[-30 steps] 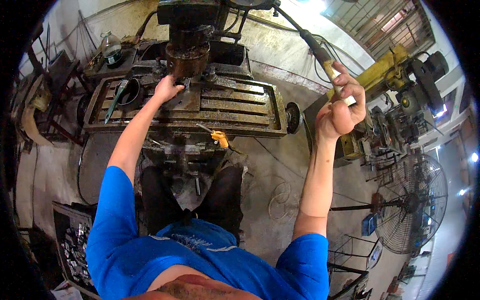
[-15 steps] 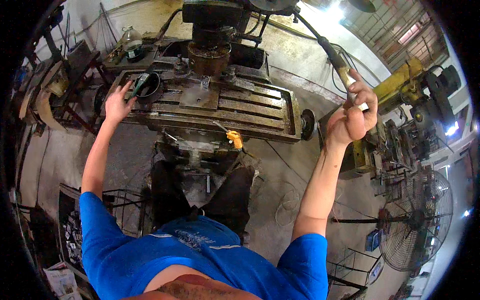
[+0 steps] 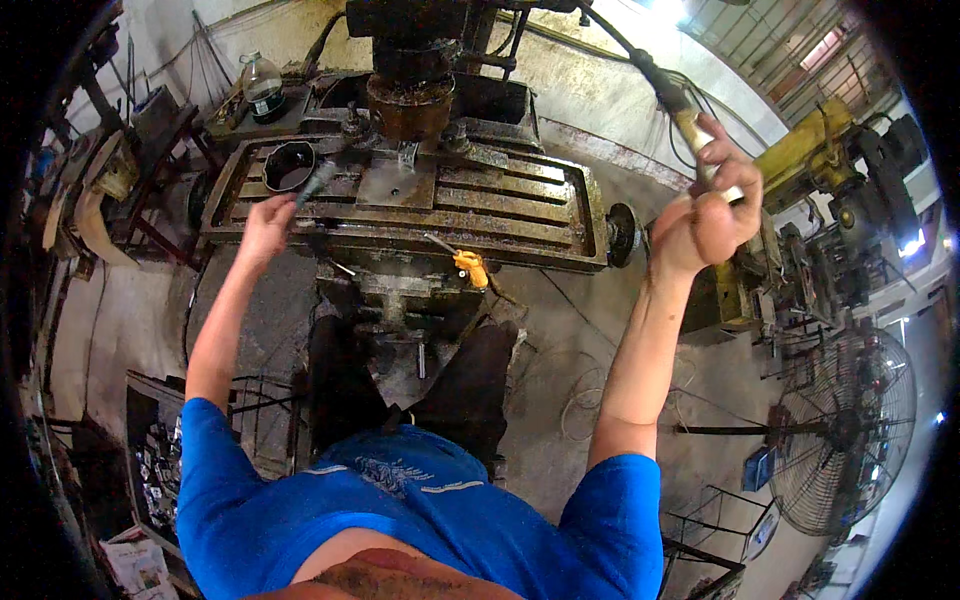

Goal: The person operates a drill press to drill holes into small metal pieces. They repeatedly pick up a metal piece from a bin, position it under the drill bit, lower the drill to make a hole, and then place the finished piece into a container. The person uses a yellow-handled tool to assist in positioning the metal pieces during the process.

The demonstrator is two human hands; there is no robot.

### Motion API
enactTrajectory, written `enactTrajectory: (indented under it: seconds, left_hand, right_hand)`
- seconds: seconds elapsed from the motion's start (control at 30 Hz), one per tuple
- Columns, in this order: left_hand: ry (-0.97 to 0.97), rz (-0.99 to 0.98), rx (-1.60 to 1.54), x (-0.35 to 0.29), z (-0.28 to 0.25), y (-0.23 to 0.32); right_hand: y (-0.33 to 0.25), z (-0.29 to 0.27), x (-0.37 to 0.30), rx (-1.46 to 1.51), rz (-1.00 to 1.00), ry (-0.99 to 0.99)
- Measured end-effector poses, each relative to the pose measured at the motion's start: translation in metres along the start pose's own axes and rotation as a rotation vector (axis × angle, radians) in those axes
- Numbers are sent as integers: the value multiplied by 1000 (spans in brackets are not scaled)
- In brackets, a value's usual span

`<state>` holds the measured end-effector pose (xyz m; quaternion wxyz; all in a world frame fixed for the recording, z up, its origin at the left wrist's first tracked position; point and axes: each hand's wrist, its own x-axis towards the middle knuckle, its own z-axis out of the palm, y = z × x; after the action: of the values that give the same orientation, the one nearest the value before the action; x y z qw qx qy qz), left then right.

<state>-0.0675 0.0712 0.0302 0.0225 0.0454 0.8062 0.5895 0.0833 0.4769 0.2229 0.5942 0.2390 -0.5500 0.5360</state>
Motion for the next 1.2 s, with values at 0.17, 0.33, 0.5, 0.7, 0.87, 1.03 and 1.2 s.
enactTrajectory:
  seconds: [0.17,0.33,0.5,0.7,0.87,1.03,1.2]
  left_hand:
    - [-94,75,74,30,51,24]
    - [-21,145,66,74,88,4]
    - [-39,166,219,76,92,6]
    - [-216,31,119,57,70,24]
    - [-244,4,42,38,49,21]
    - [-244,-8,38,7,32,22]
    - [-271,-36,17,-5,29,17]
  right_hand:
    - [-2,-10,6,-12,24,-95]
    - [-2,-4,4,1,33,-67]
    - [-2,-7,-2,23,59,-59]
    - [0,-9,-13,4,66,-45]
    - [5,-12,-21,24,62,-59]
    - [7,-13,-28,24,50,-56]
    - [11,-15,-37,57,72,-53]
